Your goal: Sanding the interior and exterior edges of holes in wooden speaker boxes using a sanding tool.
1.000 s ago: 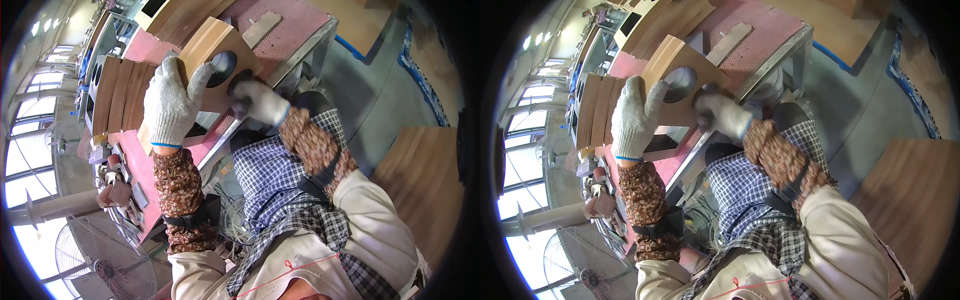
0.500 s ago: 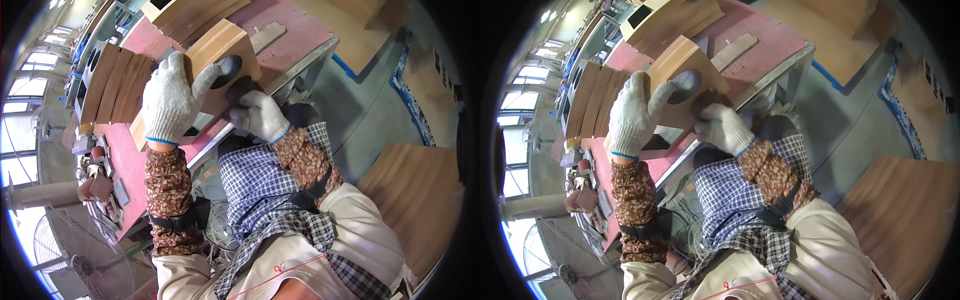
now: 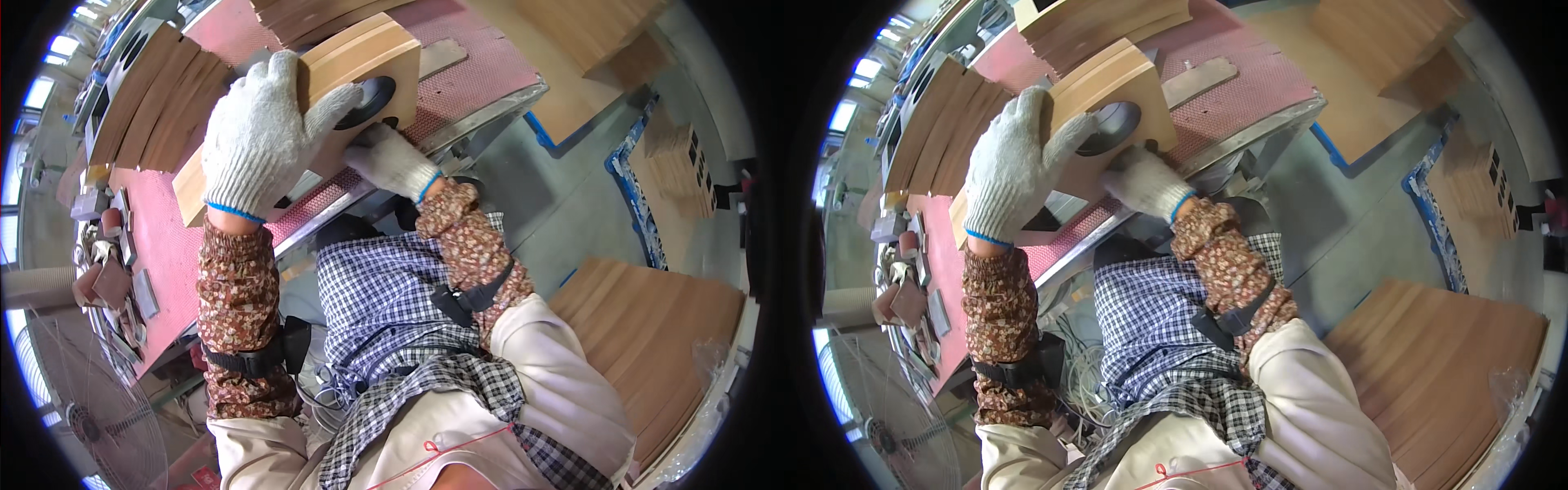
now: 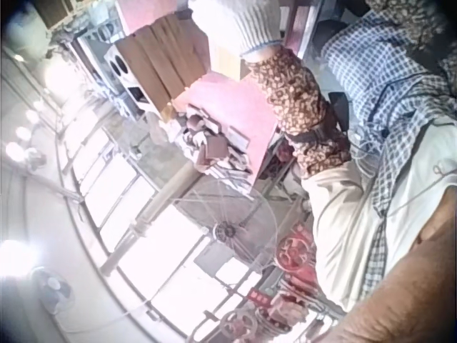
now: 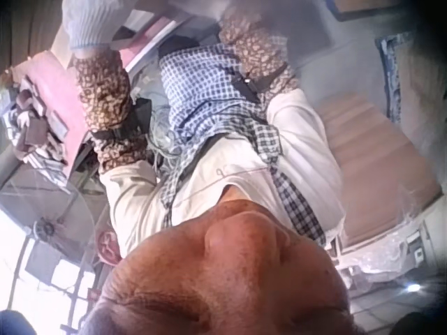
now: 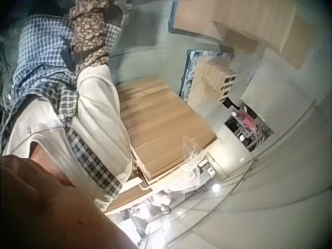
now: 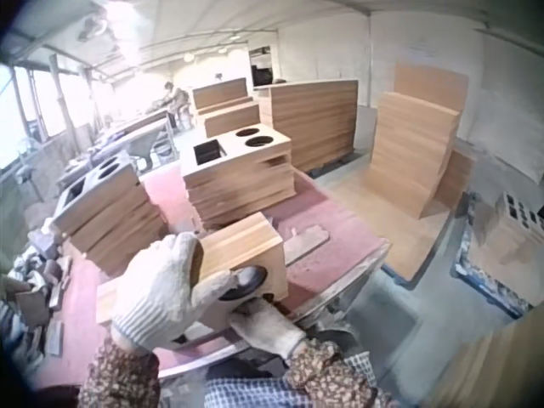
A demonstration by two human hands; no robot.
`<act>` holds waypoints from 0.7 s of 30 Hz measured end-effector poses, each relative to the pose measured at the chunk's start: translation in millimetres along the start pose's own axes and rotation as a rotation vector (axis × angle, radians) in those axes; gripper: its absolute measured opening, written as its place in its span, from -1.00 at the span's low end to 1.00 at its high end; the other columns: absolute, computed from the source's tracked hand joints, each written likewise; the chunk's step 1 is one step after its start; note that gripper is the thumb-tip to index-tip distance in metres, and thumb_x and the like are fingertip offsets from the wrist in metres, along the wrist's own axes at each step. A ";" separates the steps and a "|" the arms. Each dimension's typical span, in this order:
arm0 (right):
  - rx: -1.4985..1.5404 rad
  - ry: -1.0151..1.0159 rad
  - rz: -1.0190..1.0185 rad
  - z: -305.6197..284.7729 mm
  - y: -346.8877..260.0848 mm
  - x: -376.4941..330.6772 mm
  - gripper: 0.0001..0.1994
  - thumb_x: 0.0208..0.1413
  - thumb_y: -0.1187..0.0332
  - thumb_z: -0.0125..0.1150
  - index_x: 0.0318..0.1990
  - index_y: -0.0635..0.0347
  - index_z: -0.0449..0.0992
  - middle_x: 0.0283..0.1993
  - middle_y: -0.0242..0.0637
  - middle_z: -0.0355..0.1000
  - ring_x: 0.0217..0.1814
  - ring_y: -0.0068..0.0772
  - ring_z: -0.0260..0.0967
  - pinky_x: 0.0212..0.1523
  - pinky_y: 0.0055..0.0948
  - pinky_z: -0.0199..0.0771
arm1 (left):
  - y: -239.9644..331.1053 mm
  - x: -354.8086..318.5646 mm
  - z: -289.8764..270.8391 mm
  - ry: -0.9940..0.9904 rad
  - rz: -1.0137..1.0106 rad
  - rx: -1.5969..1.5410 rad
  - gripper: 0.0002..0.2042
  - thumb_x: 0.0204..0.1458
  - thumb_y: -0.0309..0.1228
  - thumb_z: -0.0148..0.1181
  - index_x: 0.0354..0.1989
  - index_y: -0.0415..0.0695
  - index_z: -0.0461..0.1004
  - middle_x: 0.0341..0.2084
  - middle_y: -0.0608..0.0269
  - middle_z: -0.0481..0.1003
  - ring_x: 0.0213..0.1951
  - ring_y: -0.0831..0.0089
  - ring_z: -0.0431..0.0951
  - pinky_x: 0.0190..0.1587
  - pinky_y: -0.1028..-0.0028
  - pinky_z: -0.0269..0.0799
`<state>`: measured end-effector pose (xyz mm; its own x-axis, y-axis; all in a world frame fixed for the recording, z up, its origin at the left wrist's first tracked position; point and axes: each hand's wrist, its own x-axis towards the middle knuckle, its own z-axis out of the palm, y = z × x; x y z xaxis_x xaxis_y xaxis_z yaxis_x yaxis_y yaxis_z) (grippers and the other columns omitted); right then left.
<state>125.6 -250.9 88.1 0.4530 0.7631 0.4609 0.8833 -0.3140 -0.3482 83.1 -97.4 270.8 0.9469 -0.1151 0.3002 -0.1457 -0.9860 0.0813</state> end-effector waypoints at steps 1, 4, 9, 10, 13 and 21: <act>0.093 -0.010 0.300 4.4 -7.3 -9.6 -0.75 0.17 0.29 0.18 -0.03 0.13 0.51 -0.19 -0.04 0.53 -0.11 0.05 0.56 -0.08 -0.08 0.56 | -0.3 -1.8 3.3 0.003 -0.004 -0.002 -0.41 0.18 0.12 0.22 0.02 -0.24 0.46 -0.21 -0.16 0.56 -0.10 -0.15 0.58 -0.07 0.04 0.47; -0.027 -0.279 0.541 -28.5 -38.2 2.5 -0.68 0.16 0.21 0.19 0.06 -0.03 0.51 0.04 -0.11 0.50 0.07 -0.04 0.59 0.01 -0.07 0.58 | -8.1 -9.3 6.1 0.096 0.044 0.086 -0.31 0.15 0.26 0.18 -0.07 -0.29 0.49 -0.33 -0.10 0.58 -0.23 -0.01 0.64 -0.17 0.12 0.56; -0.278 -0.517 0.494 -28.9 -24.8 22.3 -0.70 0.19 0.28 0.10 0.06 0.05 0.53 0.17 -0.07 0.45 -0.04 -0.13 0.61 -0.06 -0.15 0.63 | -2.2 -7.1 0.1 -0.015 -0.027 -0.008 -0.37 0.16 0.15 0.22 0.02 -0.27 0.47 -0.18 -0.15 0.58 -0.06 -0.12 0.59 -0.03 0.05 0.48; -0.317 -0.435 0.492 -27.6 -29.3 14.2 -0.69 0.20 0.30 0.08 0.07 0.05 0.52 0.15 -0.09 0.48 -0.04 -0.14 0.61 -0.08 -0.16 0.63 | -4.3 -8.0 0.3 -0.013 -0.031 -0.018 -0.38 0.15 0.15 0.22 0.01 -0.26 0.47 -0.19 -0.15 0.58 -0.07 -0.12 0.59 -0.04 0.04 0.47; -0.408 -0.218 0.438 -25.2 -26.6 -8.4 -0.67 0.23 0.33 0.04 0.13 0.02 0.49 0.08 -0.17 0.54 -0.08 -0.16 0.63 -0.15 -0.18 0.63 | 0.9 -5.2 1.1 -0.001 -0.006 -0.011 -0.40 0.15 0.14 0.23 -0.01 -0.26 0.48 -0.21 -0.14 0.58 -0.09 -0.11 0.59 -0.05 0.04 0.47; -0.488 -0.347 0.300 -5.4 -13.7 -29.6 -0.36 0.24 0.31 -0.11 0.50 0.23 0.16 0.54 0.02 0.17 0.11 -0.18 0.60 -0.19 -0.03 0.62 | 0.4 -6.2 -1.2 0.057 0.042 -0.009 -0.46 0.15 0.09 0.25 -0.12 -0.24 0.49 -0.26 -0.15 0.56 -0.17 -0.16 0.57 -0.15 0.01 0.47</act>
<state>100.7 -272.3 83.6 0.6941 0.7149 0.0845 0.7156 -0.6980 0.0268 76.8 -96.9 270.1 0.9221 -0.1495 0.3568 -0.1880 -0.9793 0.0754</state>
